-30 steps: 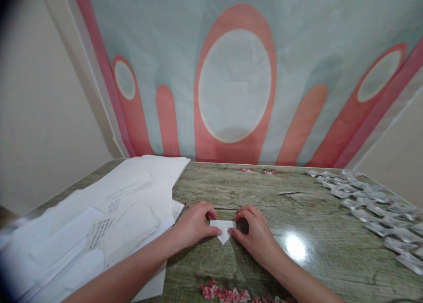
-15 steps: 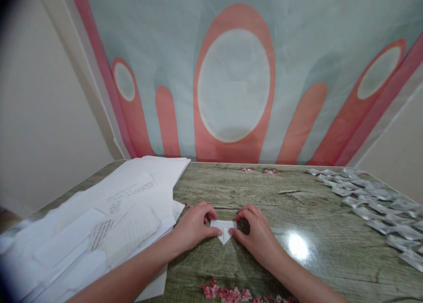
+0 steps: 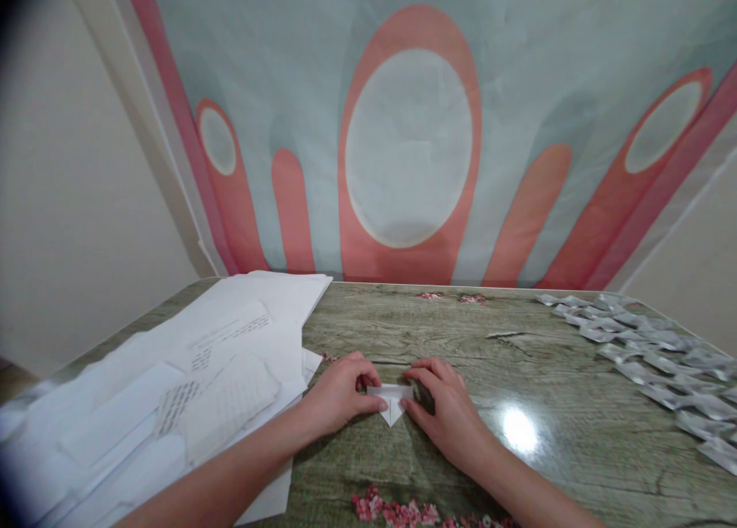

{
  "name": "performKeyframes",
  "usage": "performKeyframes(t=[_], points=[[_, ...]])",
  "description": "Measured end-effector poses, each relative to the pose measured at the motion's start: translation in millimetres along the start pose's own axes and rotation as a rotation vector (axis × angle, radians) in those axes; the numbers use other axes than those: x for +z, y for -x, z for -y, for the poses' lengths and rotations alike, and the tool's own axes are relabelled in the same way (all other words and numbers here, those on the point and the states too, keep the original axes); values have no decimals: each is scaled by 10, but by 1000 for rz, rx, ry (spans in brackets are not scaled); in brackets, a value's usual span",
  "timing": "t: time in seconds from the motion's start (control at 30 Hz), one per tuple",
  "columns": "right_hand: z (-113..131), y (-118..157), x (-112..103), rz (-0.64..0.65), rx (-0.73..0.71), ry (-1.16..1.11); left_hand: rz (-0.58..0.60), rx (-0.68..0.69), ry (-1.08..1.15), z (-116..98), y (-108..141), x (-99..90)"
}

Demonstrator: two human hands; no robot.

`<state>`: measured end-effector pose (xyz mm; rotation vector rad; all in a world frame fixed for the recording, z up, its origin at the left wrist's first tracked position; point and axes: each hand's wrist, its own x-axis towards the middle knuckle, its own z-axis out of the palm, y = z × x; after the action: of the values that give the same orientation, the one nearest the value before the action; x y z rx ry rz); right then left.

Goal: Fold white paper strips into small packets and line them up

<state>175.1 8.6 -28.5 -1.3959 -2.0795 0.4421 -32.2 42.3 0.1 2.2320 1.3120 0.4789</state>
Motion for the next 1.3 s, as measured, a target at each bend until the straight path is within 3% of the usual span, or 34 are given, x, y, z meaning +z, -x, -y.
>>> performKeyframes(t=[0.23,0.47,0.73,1.03,1.3], points=[[64,15,-15,64,-112,20,21,51,25,-7,-6,14],[70,14,-20,31,-235,128,81,96,-10,-90,11,-42],[92,38,-39,29,-327,283,62,189,-321,-303,118,-107],[189,116,-55,46,-396,427,44,309,-643,-426,245,16],[161,194,83,-95,-452,575,98,306,-747,-481,294,54]])
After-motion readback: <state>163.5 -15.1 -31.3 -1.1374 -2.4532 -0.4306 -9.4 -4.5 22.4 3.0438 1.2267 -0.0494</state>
